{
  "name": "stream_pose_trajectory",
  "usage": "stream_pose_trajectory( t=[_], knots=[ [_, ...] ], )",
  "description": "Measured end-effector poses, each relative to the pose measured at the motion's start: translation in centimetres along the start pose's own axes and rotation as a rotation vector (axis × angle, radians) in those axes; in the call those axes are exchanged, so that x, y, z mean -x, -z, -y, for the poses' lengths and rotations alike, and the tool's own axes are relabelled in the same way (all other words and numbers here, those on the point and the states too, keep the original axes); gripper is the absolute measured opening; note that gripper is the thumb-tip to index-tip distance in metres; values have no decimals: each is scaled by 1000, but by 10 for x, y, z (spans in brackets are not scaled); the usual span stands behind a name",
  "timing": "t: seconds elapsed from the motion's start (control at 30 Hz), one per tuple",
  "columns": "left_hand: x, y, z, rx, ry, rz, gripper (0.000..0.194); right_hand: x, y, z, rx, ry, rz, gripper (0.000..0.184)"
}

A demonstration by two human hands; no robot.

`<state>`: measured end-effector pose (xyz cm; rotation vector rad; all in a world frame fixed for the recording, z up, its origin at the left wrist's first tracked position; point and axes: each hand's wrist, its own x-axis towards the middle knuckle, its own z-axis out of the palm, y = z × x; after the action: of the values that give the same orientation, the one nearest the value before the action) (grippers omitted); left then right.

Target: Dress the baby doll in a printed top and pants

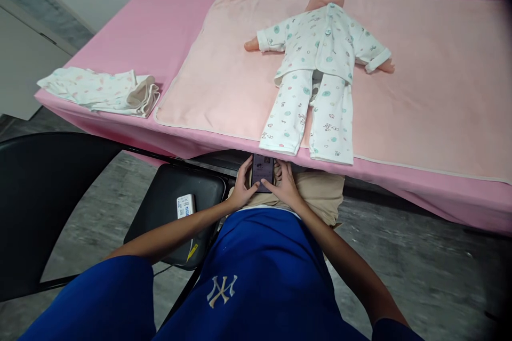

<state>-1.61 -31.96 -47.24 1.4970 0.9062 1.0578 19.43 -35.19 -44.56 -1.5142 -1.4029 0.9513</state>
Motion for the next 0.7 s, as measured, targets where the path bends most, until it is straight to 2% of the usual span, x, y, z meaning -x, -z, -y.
stream_pose_trajectory(
  t=[0.17, 0.27, 0.33, 0.47, 0.7],
  knots=[
    [-3, 2, -3, 109, 41, -10, 79, 0, 1, -1, 1, 16, 34, 90],
    [-9, -1, -8, 140, 80, -62, 71, 0, 4, -3, -1, 15, 57, 96],
    [-12, -3, -11, 165, 92, -105, 66, 0, 6, -2, -14, -1, 67, 93],
    [-15, -7, -14, 230, 115, -149, 65, -1, 11, -3, -74, -17, 109, 77],
    [-14, -7, -15, 267, 121, -161, 69, -2, 14, -9, -74, 20, 134, 89]
  ],
)
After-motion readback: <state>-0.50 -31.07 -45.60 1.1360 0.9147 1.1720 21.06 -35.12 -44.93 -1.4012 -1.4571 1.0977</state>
